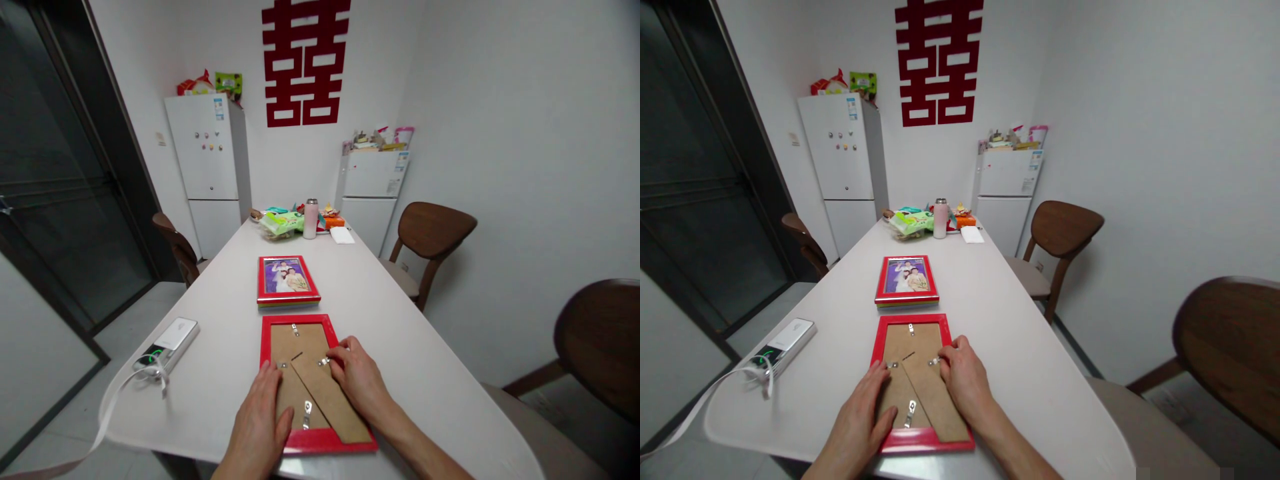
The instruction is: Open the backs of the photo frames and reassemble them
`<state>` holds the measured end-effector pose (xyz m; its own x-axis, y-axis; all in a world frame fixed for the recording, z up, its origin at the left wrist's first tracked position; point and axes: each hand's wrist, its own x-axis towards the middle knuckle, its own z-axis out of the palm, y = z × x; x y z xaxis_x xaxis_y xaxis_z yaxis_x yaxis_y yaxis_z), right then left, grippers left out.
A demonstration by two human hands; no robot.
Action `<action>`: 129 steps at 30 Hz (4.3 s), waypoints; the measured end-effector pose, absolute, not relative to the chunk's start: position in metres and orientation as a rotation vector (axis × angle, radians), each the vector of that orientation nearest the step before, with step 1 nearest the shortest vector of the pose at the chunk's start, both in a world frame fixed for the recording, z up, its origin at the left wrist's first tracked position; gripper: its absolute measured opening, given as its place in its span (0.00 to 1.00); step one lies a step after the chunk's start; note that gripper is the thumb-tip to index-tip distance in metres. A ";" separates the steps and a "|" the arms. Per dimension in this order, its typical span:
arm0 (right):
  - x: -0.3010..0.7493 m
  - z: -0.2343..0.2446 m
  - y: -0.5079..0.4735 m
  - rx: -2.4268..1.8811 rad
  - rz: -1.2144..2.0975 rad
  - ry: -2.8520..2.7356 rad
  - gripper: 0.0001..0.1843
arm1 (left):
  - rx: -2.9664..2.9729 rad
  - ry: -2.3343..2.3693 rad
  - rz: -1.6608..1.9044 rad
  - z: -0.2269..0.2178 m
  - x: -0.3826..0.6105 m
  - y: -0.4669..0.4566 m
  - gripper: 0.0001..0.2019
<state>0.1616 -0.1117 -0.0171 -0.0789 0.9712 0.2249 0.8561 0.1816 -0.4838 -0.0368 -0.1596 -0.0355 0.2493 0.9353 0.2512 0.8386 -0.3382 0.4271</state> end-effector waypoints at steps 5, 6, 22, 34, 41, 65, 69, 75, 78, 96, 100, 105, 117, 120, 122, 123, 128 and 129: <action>0.163 -0.017 -0.111 -1.671 0.272 -2.005 0.13 | 2.224 1.648 0.820 -0.035 -0.036 -0.162 0.23; 0.163 -0.015 -0.112 -1.629 0.257 -2.018 0.13 | 2.199 1.646 0.846 -0.034 -0.035 -0.162 0.23; 0.133 0.001 -0.140 -1.102 0.533 -2.469 0.07 | 2.076 1.652 0.991 -0.038 -0.034 -0.164 0.26; 0.102 0.005 -0.108 -1.301 0.424 -2.358 0.10 | 1.983 1.746 0.862 -0.034 -0.035 -0.165 0.26; 0.079 -0.002 -0.094 -1.371 0.266 -2.434 0.09 | 2.006 1.721 0.930 -0.036 -0.035 -0.164 0.27; 0.113 -0.009 -0.060 -1.663 0.172 -2.169 0.15 | 2.007 1.721 0.944 -0.042 -0.029 -0.161 0.28; 0.131 0.001 -0.081 -1.599 0.211 -2.186 0.17 | 1.942 1.709 0.990 -0.040 -0.026 -0.156 0.28; 0.163 -0.001 -0.118 -1.630 0.295 -2.231 0.20 | 1.913 1.646 1.012 -0.037 -0.006 -0.147 0.28; 0.170 -0.003 -0.119 -1.631 0.328 -2.182 0.20 | 1.893 1.627 1.023 -0.038 0.004 -0.145 0.28; 0.161 0.025 -0.119 -1.491 0.468 -2.038 0.19 | 1.072 1.367 1.260 -0.009 -0.072 -0.139 0.13; 0.181 0.008 -0.109 -1.683 0.378 -2.032 0.20 | 1.021 1.435 1.244 -0.018 -0.095 -0.142 0.13; 0.189 -0.004 -0.105 -1.841 0.211 -2.035 0.20 | 1.028 1.491 1.216 -0.019 -0.100 -0.137 0.11; 0.209 -0.014 -0.092 -1.943 0.301 -1.881 0.26 | 1.723 2.222 0.745 -0.008 -0.113 -0.137 0.23; 0.210 -0.008 -0.093 -1.897 0.577 -1.660 0.31 | 1.945 2.184 0.822 -0.004 -0.094 -0.139 0.22; 0.207 -0.001 -0.098 -1.737 0.944 -1.432 0.35 | 1.981 1.974 0.926 -0.002 -0.071 -0.143 0.22; 0.205 0.004 -0.101 -1.614 1.125 -1.313 0.37 | 1.969 1.860 0.964 -0.002 -0.057 -0.146 0.22; 0.194 0.026 -0.115 -1.158 1.477 -0.927 0.45 | 2.113 1.369 0.874 0.005 0.014 -0.161 0.29; 0.193 0.030 -0.117 -1.131 1.480 -0.912 0.46 | 2.165 1.325 0.870 0.007 0.024 -0.163 0.30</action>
<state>0.1928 -0.1166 0.0299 -0.0414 0.9806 -0.1916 -0.2698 -0.1956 -0.9428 0.0244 -0.1626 0.0074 0.3380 0.8992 0.2778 0.6122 -0.4343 0.6607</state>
